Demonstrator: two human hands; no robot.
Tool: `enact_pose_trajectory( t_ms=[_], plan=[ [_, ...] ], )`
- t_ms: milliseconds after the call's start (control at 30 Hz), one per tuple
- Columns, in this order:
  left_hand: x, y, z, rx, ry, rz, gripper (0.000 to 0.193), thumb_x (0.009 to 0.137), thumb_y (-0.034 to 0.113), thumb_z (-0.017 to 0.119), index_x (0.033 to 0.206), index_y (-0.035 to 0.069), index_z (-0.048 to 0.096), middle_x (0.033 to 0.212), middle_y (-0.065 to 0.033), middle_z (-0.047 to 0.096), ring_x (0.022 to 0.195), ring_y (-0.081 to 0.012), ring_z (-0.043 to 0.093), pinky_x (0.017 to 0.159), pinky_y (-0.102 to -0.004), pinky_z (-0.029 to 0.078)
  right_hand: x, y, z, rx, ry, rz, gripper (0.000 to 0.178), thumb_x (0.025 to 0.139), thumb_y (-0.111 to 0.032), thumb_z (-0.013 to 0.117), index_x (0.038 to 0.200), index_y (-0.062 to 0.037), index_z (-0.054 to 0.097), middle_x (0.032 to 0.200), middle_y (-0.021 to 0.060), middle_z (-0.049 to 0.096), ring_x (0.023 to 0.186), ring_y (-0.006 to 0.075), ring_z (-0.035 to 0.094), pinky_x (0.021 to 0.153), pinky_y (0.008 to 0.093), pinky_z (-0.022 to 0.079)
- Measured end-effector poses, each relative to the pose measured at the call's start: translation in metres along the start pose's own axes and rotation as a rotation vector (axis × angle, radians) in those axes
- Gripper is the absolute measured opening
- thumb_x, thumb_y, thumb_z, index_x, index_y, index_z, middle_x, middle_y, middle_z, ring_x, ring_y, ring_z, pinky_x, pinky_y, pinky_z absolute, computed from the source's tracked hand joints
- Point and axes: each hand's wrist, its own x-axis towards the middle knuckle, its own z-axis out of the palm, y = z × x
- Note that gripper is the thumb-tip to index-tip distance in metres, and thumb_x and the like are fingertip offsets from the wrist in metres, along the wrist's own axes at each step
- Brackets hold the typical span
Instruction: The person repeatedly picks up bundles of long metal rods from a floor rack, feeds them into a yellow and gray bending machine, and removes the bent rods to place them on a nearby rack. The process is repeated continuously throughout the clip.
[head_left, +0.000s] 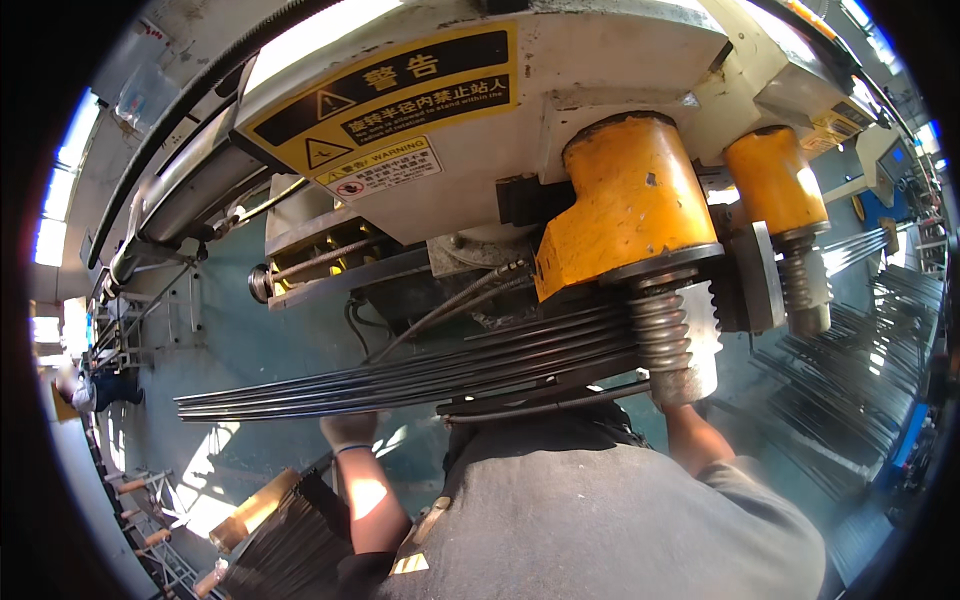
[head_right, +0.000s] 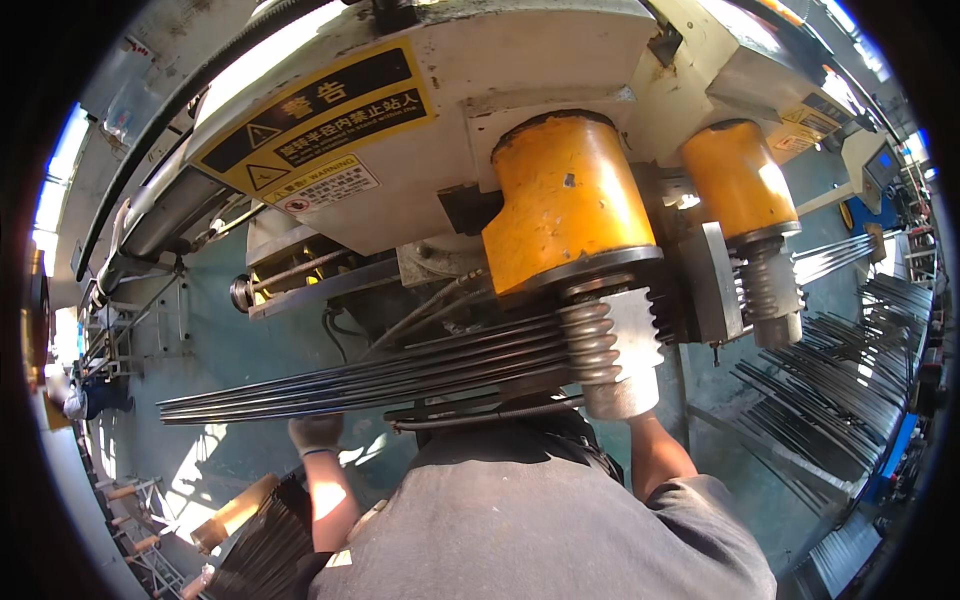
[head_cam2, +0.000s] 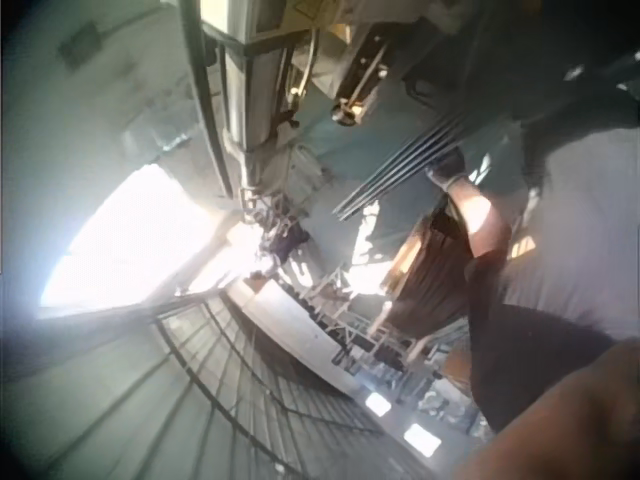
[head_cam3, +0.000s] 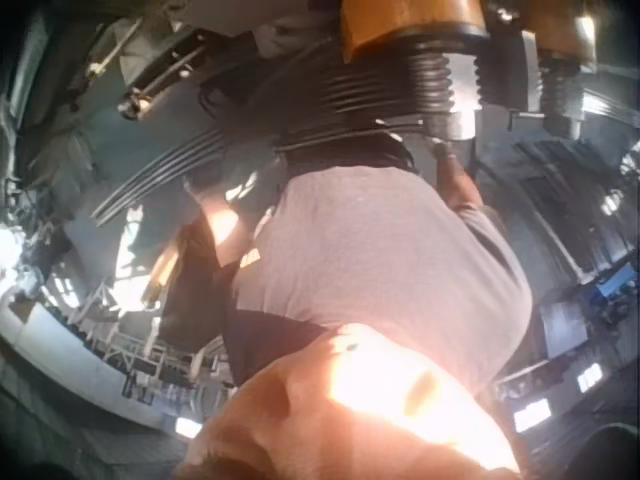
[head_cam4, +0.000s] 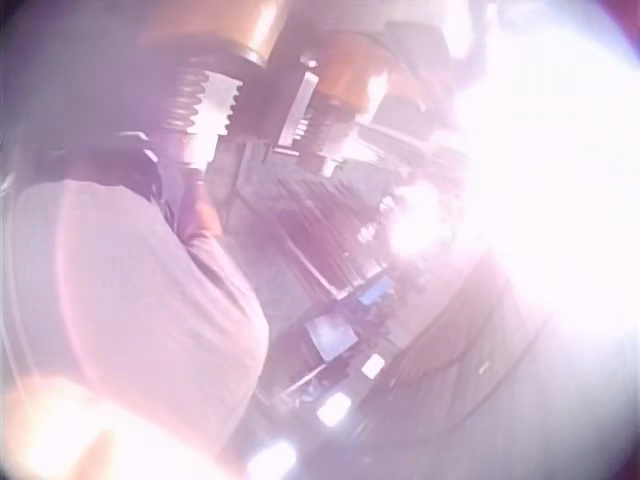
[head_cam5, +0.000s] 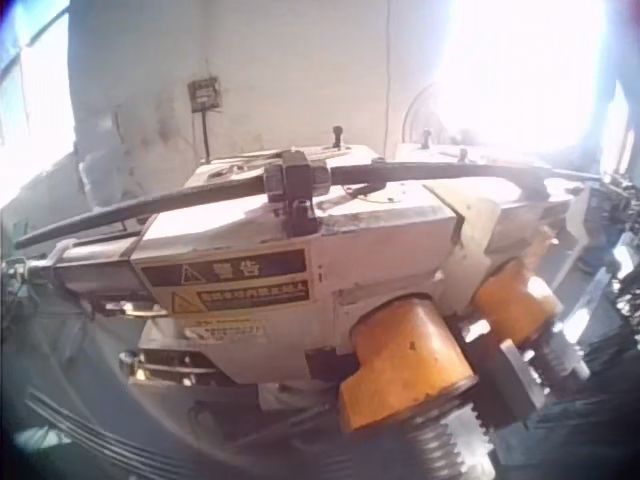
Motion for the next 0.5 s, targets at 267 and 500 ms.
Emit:
enact_pose_trajectory(
  t_ms=[267,500],
  plan=[
    [-0.003,0.092,0.044,0.560,-0.003,0.569,0.026,0.099,0.029,0.075,0.116,0.010,0.083,0.119,-0.0146,0.080,0.116,-0.0422,0.073,0.100,-0.0544,0.059,0.029,0.004,-0.035,0.053,0.092,-0.009,0.029,0.102,-0.030,0.074,0.114,-0.0067,0.084,0.105,0.0159,0.085,0.100,0.0347,0.080,0.091,0.0454,0.061],
    [0.019,0.086,0.047,-0.302,-0.118,0.255,0.039,0.103,0.013,0.080,0.140,0.002,0.071,0.135,-0.0140,0.079,0.128,-0.0310,0.074,0.109,-0.0444,0.062,0.006,-0.013,0.011,-0.105,0.482,-0.369,0.024,0.102,-0.026,0.073,0.111,-0.0076,0.085,0.101,0.0159,0.084,0.097,0.0343,0.080,0.089,0.0453,0.061]
  ],
)
